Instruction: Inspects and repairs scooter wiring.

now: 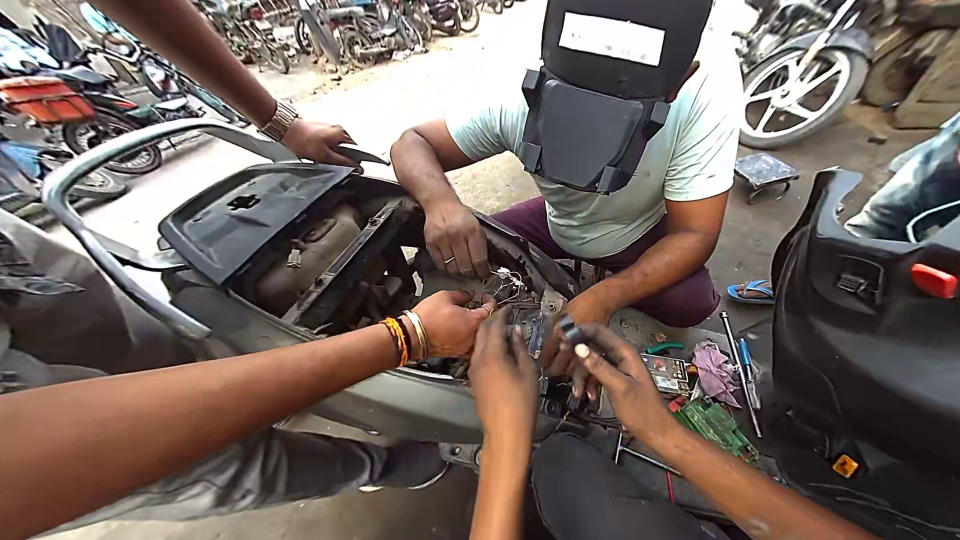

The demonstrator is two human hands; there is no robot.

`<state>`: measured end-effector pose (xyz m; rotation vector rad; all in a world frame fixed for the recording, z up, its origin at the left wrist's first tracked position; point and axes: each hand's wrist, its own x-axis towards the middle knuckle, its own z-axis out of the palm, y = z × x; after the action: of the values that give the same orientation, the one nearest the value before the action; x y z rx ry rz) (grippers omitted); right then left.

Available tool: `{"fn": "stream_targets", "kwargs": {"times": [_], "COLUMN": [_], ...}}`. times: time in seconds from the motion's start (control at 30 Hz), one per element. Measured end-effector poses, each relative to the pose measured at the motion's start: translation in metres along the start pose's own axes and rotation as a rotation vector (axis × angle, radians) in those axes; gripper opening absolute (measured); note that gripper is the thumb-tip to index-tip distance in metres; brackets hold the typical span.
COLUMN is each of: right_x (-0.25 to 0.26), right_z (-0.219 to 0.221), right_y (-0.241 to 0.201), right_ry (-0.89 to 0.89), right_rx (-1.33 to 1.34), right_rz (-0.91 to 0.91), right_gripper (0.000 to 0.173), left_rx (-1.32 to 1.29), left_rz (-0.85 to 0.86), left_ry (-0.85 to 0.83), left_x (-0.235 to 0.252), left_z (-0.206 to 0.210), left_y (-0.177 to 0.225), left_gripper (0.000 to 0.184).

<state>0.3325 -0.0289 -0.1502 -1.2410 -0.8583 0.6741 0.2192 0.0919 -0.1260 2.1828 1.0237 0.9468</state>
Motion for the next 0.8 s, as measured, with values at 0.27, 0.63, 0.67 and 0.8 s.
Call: {"fn": "stream_targets", "kwargs": {"times": [0.27, 0.63, 0.67, 0.8], "right_x": [0.040, 0.038, 0.041, 0.048], "right_z": [0.000, 0.033, 0.037, 0.055], "right_y": [0.003, 0.048, 0.051, 0.002], "right_ry": [0.059, -0.178, -0.149, -0.035], "right_rx": [0.027, 0.191, 0.184, -0.033], "right_rz": [-0.068, 0.087, 0.100, 0.295], "right_gripper": [0.026, 0.031, 0.032, 0.027], "left_rx": [0.369, 0.181, 0.167, 0.136], "left_rz": [-0.068, 0.116, 0.106, 0.115], "left_ry": [0.069, 0.171, 0.160, 0.169], "left_x": [0.036, 0.008, 0.008, 0.009], "left_z": [0.065, 0.025, 0.023, 0.017], "left_y": [-0.016, -0.047, -0.046, -0.041], "left_gripper": [0.027, 0.021, 0.022, 0.023]}}
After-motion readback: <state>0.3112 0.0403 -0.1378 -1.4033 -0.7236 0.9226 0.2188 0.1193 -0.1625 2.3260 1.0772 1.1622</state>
